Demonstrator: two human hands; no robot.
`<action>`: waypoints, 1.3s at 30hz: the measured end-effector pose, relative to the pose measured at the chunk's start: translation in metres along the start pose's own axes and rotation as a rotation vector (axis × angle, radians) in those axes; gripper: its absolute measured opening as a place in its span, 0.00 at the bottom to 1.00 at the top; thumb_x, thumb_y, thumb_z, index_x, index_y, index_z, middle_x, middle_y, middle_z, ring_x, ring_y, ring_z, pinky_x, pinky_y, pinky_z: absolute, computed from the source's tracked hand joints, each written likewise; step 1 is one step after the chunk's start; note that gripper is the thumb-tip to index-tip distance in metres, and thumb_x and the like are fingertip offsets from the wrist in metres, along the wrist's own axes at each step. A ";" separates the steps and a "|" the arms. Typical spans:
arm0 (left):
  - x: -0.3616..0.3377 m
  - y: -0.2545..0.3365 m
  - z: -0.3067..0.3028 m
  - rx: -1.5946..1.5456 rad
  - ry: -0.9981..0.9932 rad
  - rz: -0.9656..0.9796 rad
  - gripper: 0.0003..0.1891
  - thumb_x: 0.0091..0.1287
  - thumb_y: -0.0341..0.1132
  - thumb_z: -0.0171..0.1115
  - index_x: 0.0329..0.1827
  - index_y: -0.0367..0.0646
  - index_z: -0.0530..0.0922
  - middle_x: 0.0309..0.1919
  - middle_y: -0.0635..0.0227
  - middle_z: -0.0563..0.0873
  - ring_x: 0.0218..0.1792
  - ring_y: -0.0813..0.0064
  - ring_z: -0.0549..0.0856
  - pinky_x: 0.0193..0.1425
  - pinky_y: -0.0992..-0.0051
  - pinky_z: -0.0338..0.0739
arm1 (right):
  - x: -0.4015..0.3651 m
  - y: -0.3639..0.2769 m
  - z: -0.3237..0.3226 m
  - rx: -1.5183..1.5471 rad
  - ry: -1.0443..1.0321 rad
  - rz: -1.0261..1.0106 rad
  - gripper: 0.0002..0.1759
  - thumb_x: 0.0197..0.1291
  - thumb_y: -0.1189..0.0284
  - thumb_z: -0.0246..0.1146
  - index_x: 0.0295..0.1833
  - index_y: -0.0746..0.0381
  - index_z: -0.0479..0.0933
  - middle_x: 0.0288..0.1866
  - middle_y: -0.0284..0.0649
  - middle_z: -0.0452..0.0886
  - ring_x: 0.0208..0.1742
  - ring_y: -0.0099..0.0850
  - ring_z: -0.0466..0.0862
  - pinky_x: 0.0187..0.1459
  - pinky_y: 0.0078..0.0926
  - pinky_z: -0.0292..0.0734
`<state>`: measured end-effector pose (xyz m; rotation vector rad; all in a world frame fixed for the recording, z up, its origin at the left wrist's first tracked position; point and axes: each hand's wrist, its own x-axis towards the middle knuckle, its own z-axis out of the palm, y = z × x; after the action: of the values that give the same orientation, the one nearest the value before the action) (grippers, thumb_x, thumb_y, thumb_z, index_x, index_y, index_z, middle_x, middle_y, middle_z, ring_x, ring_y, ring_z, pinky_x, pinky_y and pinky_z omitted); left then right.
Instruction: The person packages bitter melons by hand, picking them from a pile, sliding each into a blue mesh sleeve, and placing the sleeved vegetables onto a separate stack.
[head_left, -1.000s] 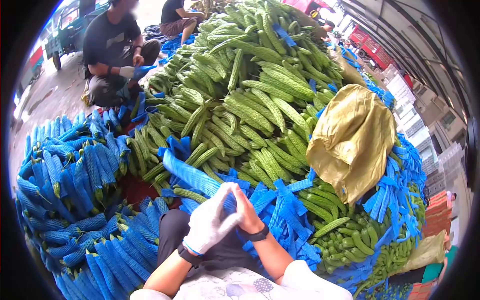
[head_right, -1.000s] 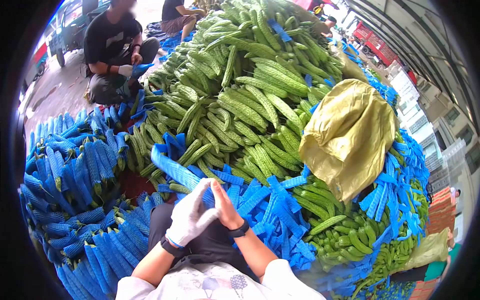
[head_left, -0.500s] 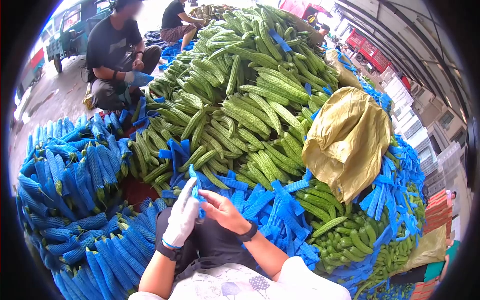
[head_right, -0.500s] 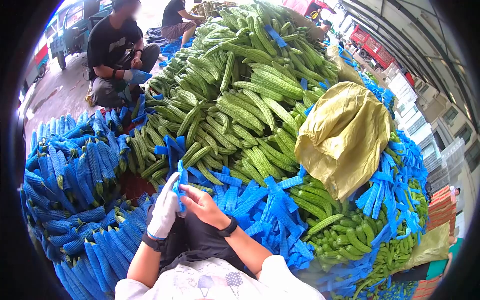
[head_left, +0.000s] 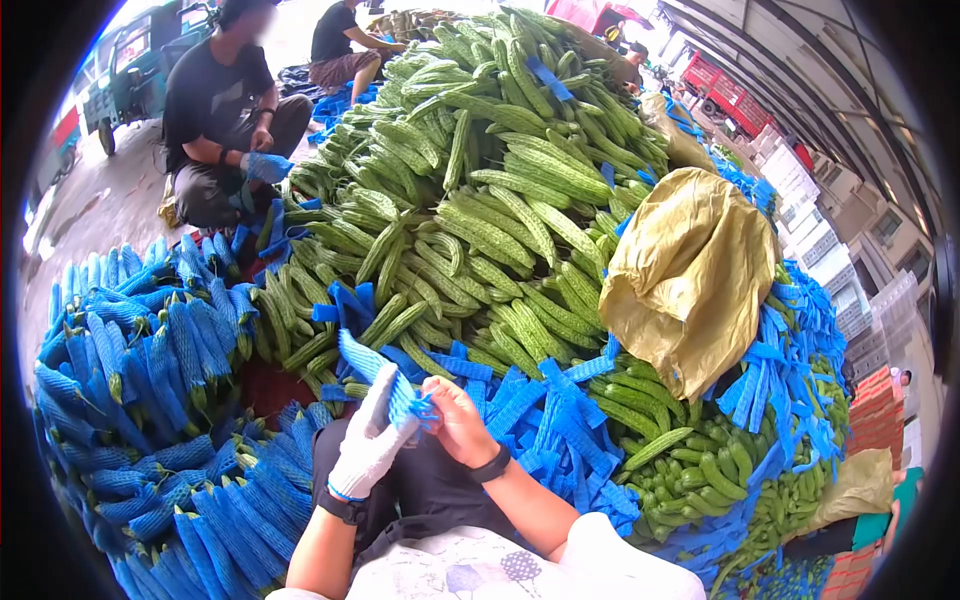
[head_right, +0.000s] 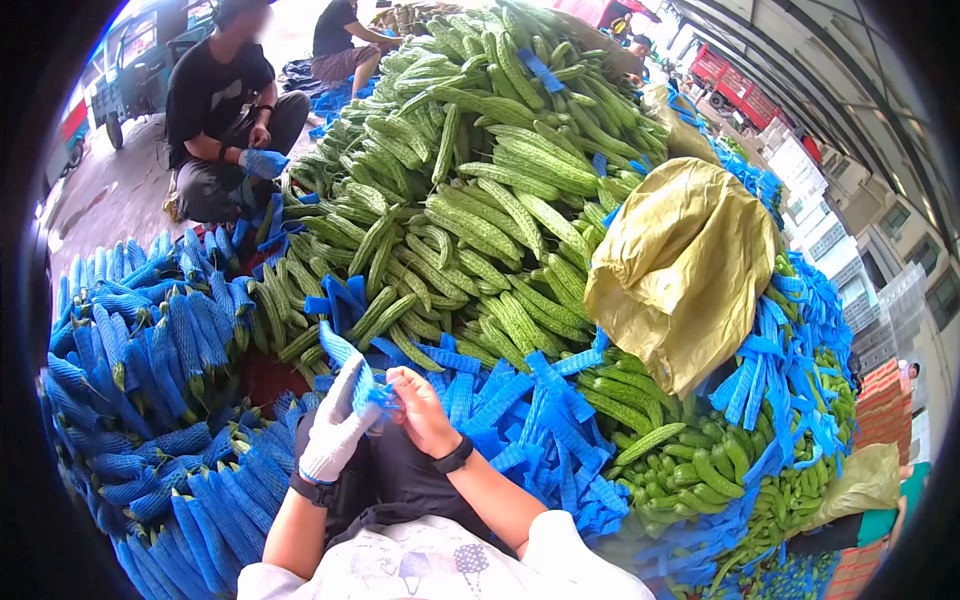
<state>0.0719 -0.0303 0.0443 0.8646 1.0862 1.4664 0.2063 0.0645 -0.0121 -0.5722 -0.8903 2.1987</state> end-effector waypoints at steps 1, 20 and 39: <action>0.002 -0.003 -0.003 0.034 -0.032 0.051 0.29 0.71 0.30 0.58 0.75 0.40 0.62 0.48 0.70 0.80 0.37 0.84 0.78 0.40 0.80 0.77 | 0.001 0.002 -0.001 0.040 0.043 -0.033 0.12 0.71 0.58 0.60 0.45 0.56 0.73 0.35 0.22 0.71 0.34 0.13 0.70 0.36 0.15 0.67; 0.006 0.010 0.001 1.053 0.384 0.649 0.32 0.57 0.28 0.69 0.67 0.36 0.70 0.27 0.63 0.80 0.27 0.62 0.82 0.32 0.66 0.79 | 0.003 -0.013 0.011 -0.463 0.140 -0.114 0.05 0.67 0.70 0.63 0.41 0.60 0.77 0.29 0.24 0.76 0.29 0.12 0.72 0.29 0.13 0.66; 0.028 -0.092 -0.089 0.711 -0.099 0.281 0.10 0.63 0.29 0.60 0.47 0.41 0.79 0.41 0.58 0.83 0.41 0.61 0.83 0.42 0.62 0.78 | -0.013 0.017 0.096 -1.312 -0.267 -0.798 0.14 0.51 0.77 0.66 0.45 0.62 0.74 0.34 0.43 0.78 0.36 0.42 0.83 0.37 0.36 0.79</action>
<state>0.0145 -0.0167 -0.0729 1.6211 1.4822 1.2374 0.1494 0.0047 0.0420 -0.3442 -2.2118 0.7725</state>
